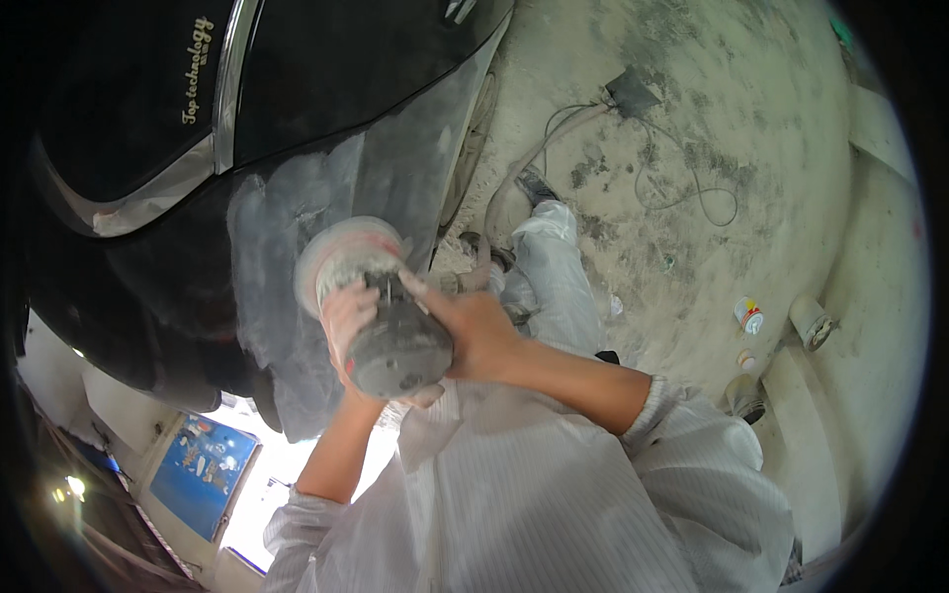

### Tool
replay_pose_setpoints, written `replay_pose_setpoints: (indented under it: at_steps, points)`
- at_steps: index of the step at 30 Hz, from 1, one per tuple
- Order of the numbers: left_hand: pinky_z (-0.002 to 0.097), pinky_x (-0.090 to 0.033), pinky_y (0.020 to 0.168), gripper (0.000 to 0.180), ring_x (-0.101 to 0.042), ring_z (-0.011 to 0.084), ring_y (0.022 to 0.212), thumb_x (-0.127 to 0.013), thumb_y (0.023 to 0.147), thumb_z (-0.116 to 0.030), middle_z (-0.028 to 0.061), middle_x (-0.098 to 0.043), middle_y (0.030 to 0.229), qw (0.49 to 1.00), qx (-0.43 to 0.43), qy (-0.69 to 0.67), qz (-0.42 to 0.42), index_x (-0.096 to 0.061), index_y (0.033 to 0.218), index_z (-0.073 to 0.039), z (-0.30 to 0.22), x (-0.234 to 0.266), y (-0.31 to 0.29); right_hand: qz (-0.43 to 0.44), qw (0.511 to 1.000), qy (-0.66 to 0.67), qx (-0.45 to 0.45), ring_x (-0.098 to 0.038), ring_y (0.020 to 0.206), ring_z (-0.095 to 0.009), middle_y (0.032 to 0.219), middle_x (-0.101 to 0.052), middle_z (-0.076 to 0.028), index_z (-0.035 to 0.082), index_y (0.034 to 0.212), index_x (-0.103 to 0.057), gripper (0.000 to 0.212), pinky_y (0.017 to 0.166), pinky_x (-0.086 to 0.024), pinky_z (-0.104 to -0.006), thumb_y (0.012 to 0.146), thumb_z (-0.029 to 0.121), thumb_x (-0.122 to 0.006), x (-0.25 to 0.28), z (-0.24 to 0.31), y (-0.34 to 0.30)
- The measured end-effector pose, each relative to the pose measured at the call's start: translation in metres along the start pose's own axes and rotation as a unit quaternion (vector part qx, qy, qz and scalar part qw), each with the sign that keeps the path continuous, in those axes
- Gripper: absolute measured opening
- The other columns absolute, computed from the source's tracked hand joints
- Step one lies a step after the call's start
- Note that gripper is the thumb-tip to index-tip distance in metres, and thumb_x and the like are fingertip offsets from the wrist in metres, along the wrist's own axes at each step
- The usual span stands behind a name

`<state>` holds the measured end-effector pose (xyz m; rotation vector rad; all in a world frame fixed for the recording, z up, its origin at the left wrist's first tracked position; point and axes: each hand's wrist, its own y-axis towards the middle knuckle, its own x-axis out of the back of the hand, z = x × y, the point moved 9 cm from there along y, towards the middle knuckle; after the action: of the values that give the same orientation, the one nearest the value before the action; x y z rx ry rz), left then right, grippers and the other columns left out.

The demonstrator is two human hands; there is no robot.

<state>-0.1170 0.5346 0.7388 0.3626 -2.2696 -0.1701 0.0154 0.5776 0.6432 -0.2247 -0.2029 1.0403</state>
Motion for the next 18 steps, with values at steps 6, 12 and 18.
replay_pose_setpoints:
  at_steps: [6,12,18]
  points:
    - [0.0592,-0.054,0.108,0.089,-0.073,0.0433,0.117,-0.091,0.075,-0.066,0.0235,-0.076,0.123,0.989,-0.044,-0.118,-0.074,-0.069,0.127,0.004,0.010,0.008,0.066,-0.074,0.995,0.009,0.064,-0.079,0.092,-0.043,0.101,-0.080,-0.019,0.000,0.164,-0.046,0.107,0.078,-0.060,-0.0497,0.069,0.016,-0.093,0.062,0.053,0.034]
    - [0.0555,-0.055,0.107,0.111,-0.071,0.0409,0.118,-0.086,0.071,-0.084,0.0240,-0.071,0.129,0.987,-0.056,-0.135,-0.059,-0.064,0.135,0.005,0.002,0.029,0.095,-0.043,0.997,0.055,-0.029,-0.080,0.105,-0.043,0.110,-0.080,-0.024,0.000,0.164,-0.050,0.105,0.090,-0.060,-0.0424,0.071,0.018,-0.096,0.061,0.083,0.048]
    - [0.0530,-0.055,0.108,0.113,-0.067,0.0382,0.124,-0.087,0.070,-0.084,0.0226,-0.068,0.134,0.982,-0.020,-0.174,-0.069,-0.064,0.137,0.004,0.013,0.041,0.105,-0.053,0.997,0.032,0.040,-0.079,0.103,-0.045,0.110,-0.080,-0.025,-0.001,0.162,-0.050,0.100,0.089,-0.060,-0.0432,0.072,0.010,-0.092,0.066,0.108,0.064]
